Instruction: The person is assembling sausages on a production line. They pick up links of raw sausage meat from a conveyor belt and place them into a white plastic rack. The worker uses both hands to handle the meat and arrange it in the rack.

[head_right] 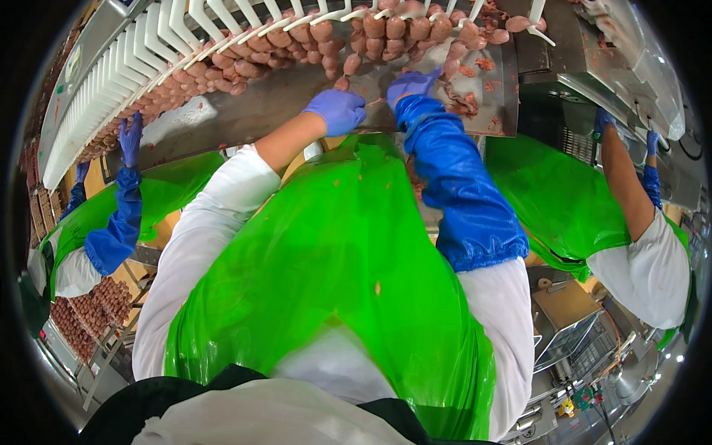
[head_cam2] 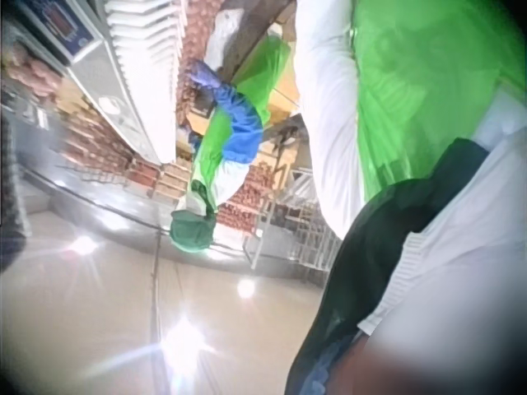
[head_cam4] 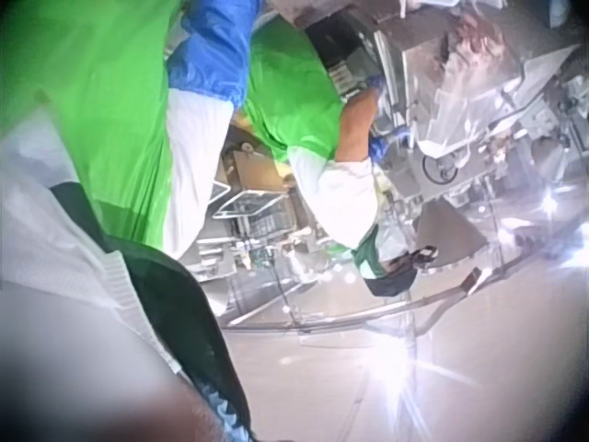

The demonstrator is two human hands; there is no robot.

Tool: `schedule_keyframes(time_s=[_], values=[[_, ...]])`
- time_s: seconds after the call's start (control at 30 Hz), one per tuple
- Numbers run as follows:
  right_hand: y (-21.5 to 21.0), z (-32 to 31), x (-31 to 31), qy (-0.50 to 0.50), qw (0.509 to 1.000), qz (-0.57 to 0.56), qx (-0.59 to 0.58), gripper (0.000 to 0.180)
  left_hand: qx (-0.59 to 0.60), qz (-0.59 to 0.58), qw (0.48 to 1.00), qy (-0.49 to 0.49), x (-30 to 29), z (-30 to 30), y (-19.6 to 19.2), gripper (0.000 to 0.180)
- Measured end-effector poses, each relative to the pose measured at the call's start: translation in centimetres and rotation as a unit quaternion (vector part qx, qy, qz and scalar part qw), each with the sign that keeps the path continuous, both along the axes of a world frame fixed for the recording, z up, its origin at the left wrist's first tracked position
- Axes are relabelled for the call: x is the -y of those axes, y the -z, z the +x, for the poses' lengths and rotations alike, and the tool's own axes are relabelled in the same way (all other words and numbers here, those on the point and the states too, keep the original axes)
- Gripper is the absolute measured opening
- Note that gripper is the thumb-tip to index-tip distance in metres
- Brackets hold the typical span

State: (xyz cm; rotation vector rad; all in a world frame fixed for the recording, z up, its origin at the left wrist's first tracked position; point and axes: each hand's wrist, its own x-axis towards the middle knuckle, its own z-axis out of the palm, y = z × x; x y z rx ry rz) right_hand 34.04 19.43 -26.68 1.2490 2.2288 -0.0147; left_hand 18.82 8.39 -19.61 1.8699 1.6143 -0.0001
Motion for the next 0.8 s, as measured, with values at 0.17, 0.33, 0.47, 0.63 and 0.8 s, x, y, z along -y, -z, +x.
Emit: schedule_keyframes(time_s=[0.17,0.33,0.47,0.63,0.8], values=[[0.9,4.5,-4.6,0.116,0.992,-0.012,0.047,0.038,0.073,0.170,0.983,-0.010,6.5,-5.2,-1.6,0.024],[3.0,8.7,-3.7,0.146,0.980,-0.076,-0.109,0.042,0.485,0.105,0.761,-0.418,17.3,-10.0,-0.2,0.022],[5.0,5.4,1.4,0.132,0.873,-0.240,-0.403,0.048,0.678,-0.019,0.484,-0.553,23.7,-12.0,0.2,0.024],[-3.5,-7.9,12.9,0.217,0.560,-0.506,-0.620,0.041,0.676,-0.084,0.478,-0.554,26.9,-12.9,1.6,0.026],[-5.4,-10.9,16.7,0.148,0.537,-0.492,-0.669,0.033,0.542,-0.127,0.637,-0.532,26.0,-14.2,3.6,0.027]])
